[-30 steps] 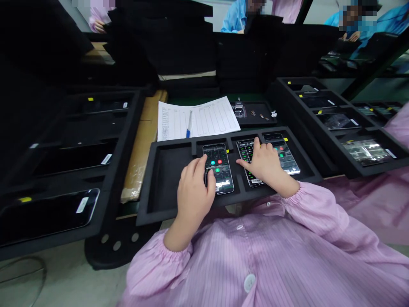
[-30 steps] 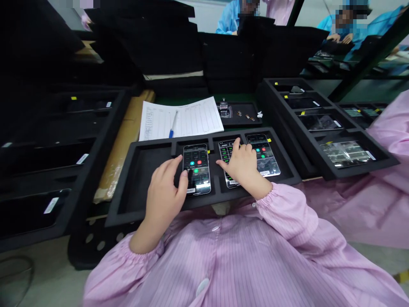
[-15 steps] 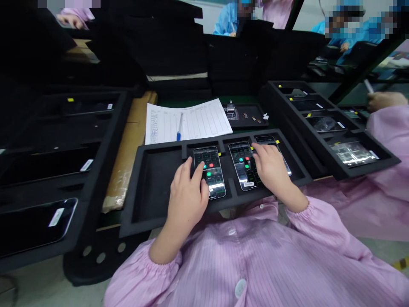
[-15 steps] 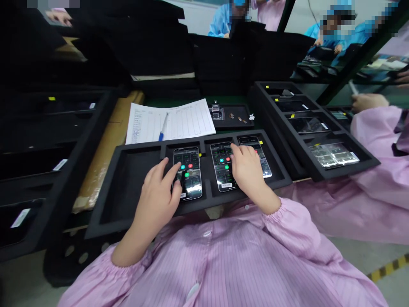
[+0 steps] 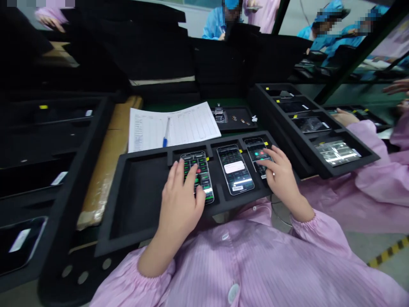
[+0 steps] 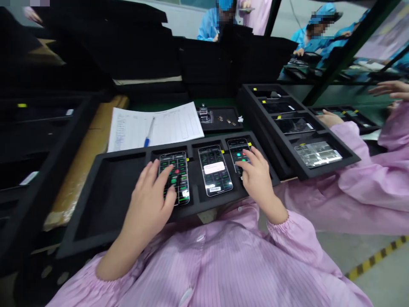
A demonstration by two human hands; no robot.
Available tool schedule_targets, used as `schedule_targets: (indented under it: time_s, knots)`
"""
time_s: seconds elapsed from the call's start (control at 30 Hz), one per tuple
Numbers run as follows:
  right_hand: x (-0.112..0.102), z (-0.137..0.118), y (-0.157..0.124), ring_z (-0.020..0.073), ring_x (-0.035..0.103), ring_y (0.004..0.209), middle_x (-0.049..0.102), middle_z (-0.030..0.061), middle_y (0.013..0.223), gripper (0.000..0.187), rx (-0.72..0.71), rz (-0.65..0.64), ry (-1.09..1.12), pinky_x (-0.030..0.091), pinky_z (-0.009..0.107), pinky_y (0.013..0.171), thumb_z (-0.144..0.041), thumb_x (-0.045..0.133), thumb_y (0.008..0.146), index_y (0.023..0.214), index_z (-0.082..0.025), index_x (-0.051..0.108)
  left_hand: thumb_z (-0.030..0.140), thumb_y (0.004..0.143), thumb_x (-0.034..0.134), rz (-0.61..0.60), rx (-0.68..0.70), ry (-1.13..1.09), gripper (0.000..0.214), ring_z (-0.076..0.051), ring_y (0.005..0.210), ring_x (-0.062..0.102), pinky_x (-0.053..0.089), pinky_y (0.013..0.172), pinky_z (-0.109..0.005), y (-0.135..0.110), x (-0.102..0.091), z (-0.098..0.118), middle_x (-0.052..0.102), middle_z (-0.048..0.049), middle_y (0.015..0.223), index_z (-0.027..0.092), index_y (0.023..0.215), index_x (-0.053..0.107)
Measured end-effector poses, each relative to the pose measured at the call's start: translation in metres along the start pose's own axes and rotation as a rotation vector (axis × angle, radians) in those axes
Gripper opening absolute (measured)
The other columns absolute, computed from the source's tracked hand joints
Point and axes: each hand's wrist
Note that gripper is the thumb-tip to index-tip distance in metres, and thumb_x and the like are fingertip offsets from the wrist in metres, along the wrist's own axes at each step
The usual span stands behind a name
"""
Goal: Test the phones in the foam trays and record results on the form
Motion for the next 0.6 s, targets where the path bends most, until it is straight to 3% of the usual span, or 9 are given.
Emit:
schedule_targets:
  time_s: [0.17, 0.27, 0.37, 0.5, 0.6]
  knots:
    - [-0.002, -0.012, -0.003, 0.0342, 0.017, 0.153, 0.034, 0.0127, 0.160, 0.044, -0.127, -0.240, -0.023, 0.028, 0.060, 0.117, -0.019, 0.042, 0.094, 0.131, -0.021, 0.065, 0.025, 0.093, 0.035, 0.031, 0.057, -0.014, 0.048, -0.037, 0.144, 0.038, 0.041, 0.111, -0.058, -0.005, -0.001, 0.002, 0.047, -0.0231, 0.149, 0.010, 0.130, 0.061]
    - [-0.002, -0.017, -0.003, 0.0371, 0.010, 0.154, 0.026, 0.0126, 0.164, 0.044, -0.160, -0.303, -0.032, 0.022, 0.063, 0.118, -0.023, 0.044, 0.096, 0.136, -0.021, 0.062, 0.022, 0.092, 0.036, 0.027, 0.098, 0.008, 0.047, -0.038, 0.143, 0.039, 0.043, 0.109, -0.057, -0.008, 0.000, 0.006, 0.048, -0.0235, 0.148, 0.008, 0.127, 0.064]
    - [0.000, -0.009, -0.003, 0.0339, 0.016, 0.153, 0.029, 0.0120, 0.163, 0.044, -0.155, -0.192, 0.022, 0.026, 0.062, 0.118, -0.022, 0.042, 0.095, 0.134, -0.020, 0.061, 0.022, 0.092, 0.037, 0.018, 0.139, 0.049, 0.047, -0.040, 0.143, 0.039, 0.046, 0.105, -0.057, -0.008, 0.002, 0.008, 0.047, -0.0239, 0.149, 0.010, 0.128, 0.065]
    - [0.003, 0.015, 0.000, 0.0315, 0.040, 0.144, 0.051, 0.0171, 0.146, 0.040, -0.022, 0.099, 0.081, 0.038, 0.056, 0.115, -0.015, 0.040, 0.090, 0.121, -0.015, 0.066, 0.025, 0.095, 0.037, 0.010, 0.193, 0.099, 0.046, -0.043, 0.143, 0.038, 0.048, 0.102, -0.058, -0.008, 0.005, 0.005, 0.046, -0.0248, 0.150, 0.009, 0.125, 0.067]
    - [0.005, 0.026, 0.004, 0.0323, 0.046, 0.138, 0.059, 0.0177, 0.136, 0.039, 0.074, 0.137, 0.031, 0.041, 0.056, 0.113, -0.013, 0.040, 0.089, 0.113, -0.015, 0.070, 0.027, 0.096, 0.036, 0.043, 0.208, 0.071, 0.049, -0.043, 0.143, 0.037, 0.049, 0.102, -0.059, -0.008, 0.007, 0.003, 0.045, -0.0265, 0.150, 0.005, 0.131, 0.061]
Point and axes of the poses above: each hand's wrist, its own y-axis towards the middle knuckle, its own x-axis out of the palm, z = x × y
